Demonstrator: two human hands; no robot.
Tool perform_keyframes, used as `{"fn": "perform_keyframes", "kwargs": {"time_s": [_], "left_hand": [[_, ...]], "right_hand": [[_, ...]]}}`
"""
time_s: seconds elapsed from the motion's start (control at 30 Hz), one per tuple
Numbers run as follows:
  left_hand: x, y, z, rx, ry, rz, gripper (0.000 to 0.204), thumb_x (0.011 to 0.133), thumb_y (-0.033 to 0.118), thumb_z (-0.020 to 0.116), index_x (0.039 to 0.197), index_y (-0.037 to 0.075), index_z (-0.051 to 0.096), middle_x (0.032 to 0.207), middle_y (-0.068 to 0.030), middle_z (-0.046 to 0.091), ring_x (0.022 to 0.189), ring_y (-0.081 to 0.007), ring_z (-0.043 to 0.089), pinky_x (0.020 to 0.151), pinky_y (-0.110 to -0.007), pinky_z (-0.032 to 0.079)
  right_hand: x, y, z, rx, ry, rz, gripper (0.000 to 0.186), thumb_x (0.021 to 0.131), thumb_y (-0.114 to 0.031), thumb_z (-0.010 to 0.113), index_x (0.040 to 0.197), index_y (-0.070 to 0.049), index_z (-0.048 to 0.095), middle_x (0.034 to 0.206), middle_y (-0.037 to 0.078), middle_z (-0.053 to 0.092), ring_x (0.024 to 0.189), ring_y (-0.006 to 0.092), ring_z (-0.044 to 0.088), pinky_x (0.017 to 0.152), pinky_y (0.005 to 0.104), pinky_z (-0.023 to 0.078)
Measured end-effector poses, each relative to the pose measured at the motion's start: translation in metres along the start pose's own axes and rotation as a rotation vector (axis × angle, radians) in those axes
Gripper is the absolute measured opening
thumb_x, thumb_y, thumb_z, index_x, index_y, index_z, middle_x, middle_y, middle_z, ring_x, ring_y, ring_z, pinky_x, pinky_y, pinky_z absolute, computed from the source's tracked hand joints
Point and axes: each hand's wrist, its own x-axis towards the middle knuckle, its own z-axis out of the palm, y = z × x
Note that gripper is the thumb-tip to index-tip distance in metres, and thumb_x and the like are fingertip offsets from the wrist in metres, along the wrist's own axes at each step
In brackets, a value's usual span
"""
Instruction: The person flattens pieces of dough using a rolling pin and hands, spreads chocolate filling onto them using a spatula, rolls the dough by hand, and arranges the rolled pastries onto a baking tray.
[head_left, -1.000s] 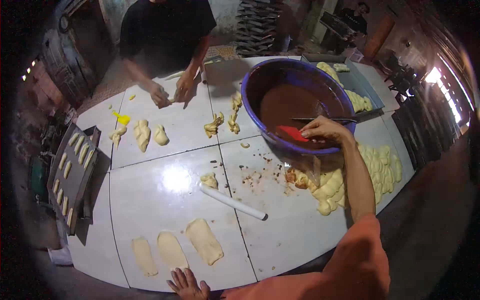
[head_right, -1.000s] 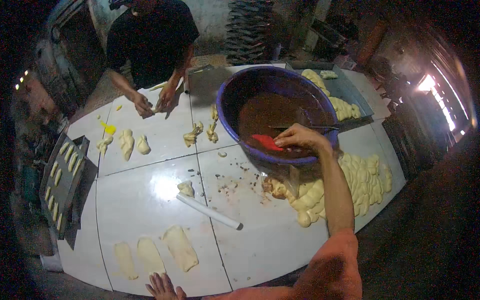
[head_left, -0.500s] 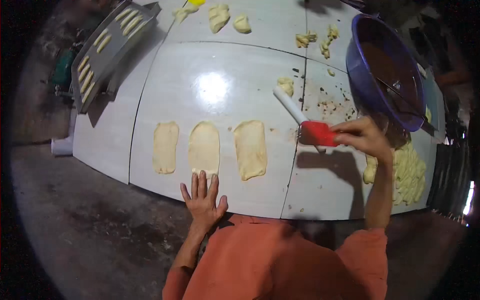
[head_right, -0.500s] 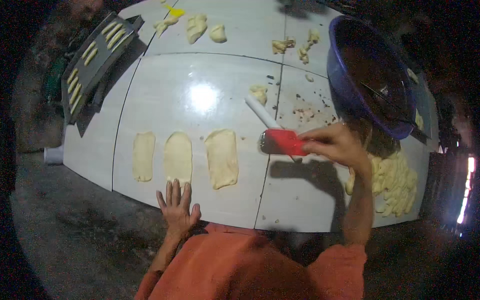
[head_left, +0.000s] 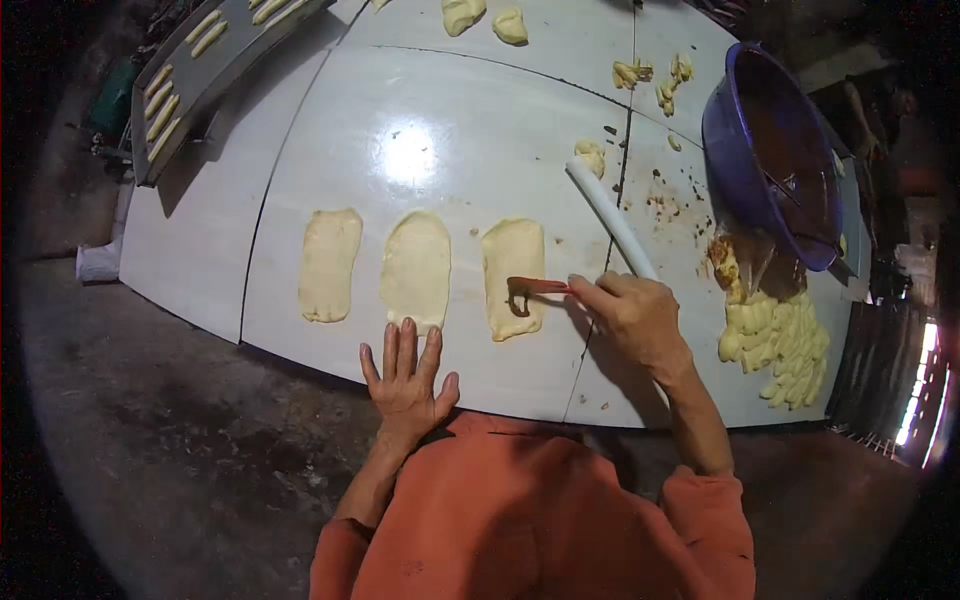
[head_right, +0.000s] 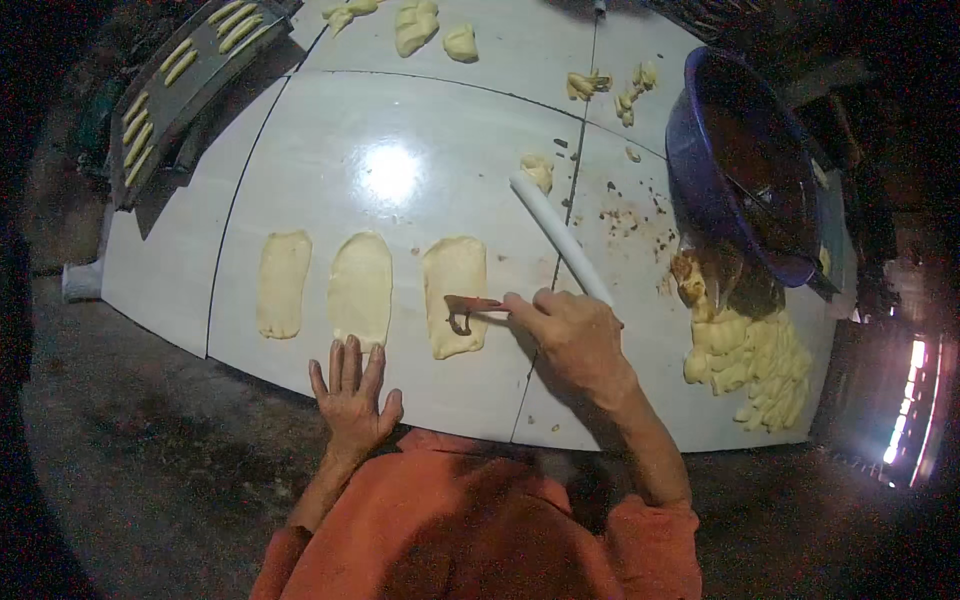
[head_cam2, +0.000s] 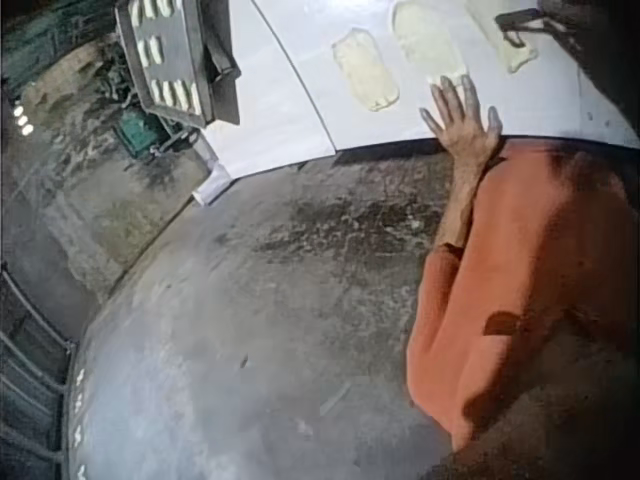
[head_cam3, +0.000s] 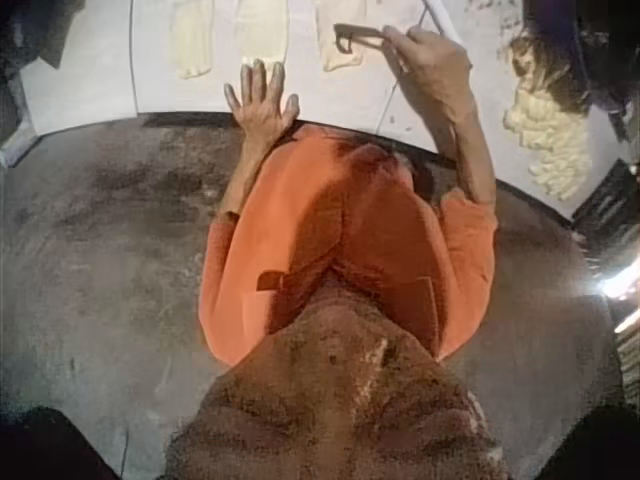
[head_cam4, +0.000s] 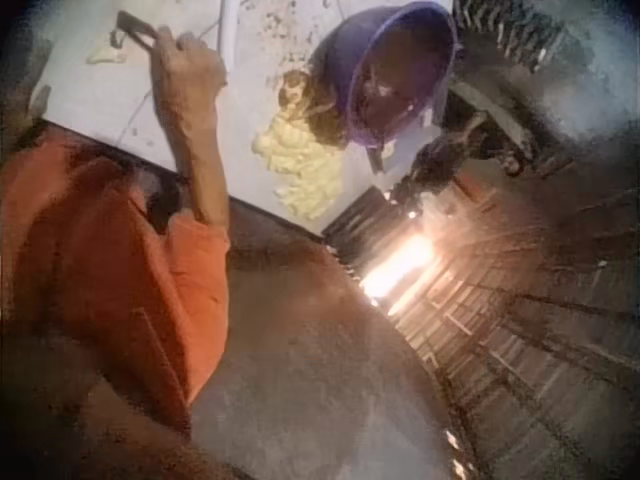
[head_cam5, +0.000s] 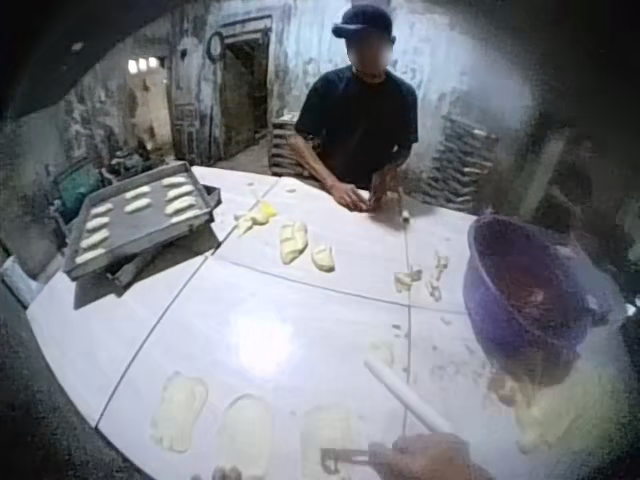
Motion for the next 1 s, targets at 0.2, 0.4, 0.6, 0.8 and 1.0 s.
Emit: {"fn": "perform_keyframes", "kwargs": {"time_s": [0.2, 0.4, 0.6, 0.8, 1.0], "left_hand": [[0.002, 0.001, 0.001, -0.072, -0.004, -0.012, 0.068, 0.090, 0.042, 0.066, 0.152, 0.016, 0.058, 0.164, -0.0190, 0.044, 0.154, -0.0398, 0.037, 0.124, -0.069, 0.011], [0.003, 0.002, -0.004, -0.065, -0.043, -0.031, 0.068, 0.089, 0.044, 0.067, 0.152, 0.018, 0.059, 0.163, -0.0170, 0.047, 0.154, -0.0362, 0.039, 0.123, -0.068, 0.014], [-0.001, 0.001, -0.001, -0.034, -0.039, -0.014, 0.071, 0.092, 0.045, 0.065, 0.156, 0.015, 0.053, 0.164, -0.0158, 0.045, 0.155, -0.0350, 0.038, 0.124, -0.068, 0.013], [-0.001, 0.001, -0.002, -0.045, -0.001, -0.011, 0.074, 0.095, 0.046, 0.065, 0.158, 0.011, 0.049, 0.166, -0.0197, 0.040, 0.156, -0.0377, 0.033, 0.124, -0.069, 0.013], [0.011, 0.008, -0.014, -0.050, -0.210, -0.048, 0.084, 0.098, 0.054, 0.062, 0.156, -0.003, 0.042, 0.167, -0.0275, 0.033, 0.158, -0.0429, 0.027, 0.123, -0.071, 0.005]], "right_hand": [[-0.003, -0.012, 0.004, -0.001, -0.024, 0.022, 0.031, 0.088, -0.012, 0.074, 0.119, -0.013, 0.072, 0.076, 0.003, 0.059, 0.062, 0.0194, 0.064, 0.054, 0.0360, 0.051], [-0.020, -0.013, 0.006, -0.056, 0.125, 0.085, 0.023, 0.088, -0.022, 0.081, 0.110, -0.018, 0.077, 0.072, 0.000, 0.060, 0.057, 0.0183, 0.061, 0.050, 0.0353, 0.047], [-0.024, -0.017, 0.011, 0.012, 0.141, 0.113, 0.022, 0.091, -0.024, 0.080, 0.112, -0.018, 0.077, 0.072, 0.000, 0.061, 0.057, 0.0195, 0.061, 0.050, 0.0345, 0.047], [-0.021, -0.003, 0.019, 0.257, 0.089, 0.253, 0.022, 0.091, -0.022, 0.081, 0.110, -0.012, 0.079, 0.081, 0.006, 0.071, 0.067, 0.0252, 0.069, 0.058, 0.0346, 0.053], [-0.029, 0.055, -0.034, 1.070, 0.111, 0.791, 0.034, 0.097, -0.023, 0.077, 0.122, 0.000, 0.076, 0.080, 0.003, 0.072, 0.058, 0.0028, 0.053, 0.050, 0.0209, 0.040]]}}
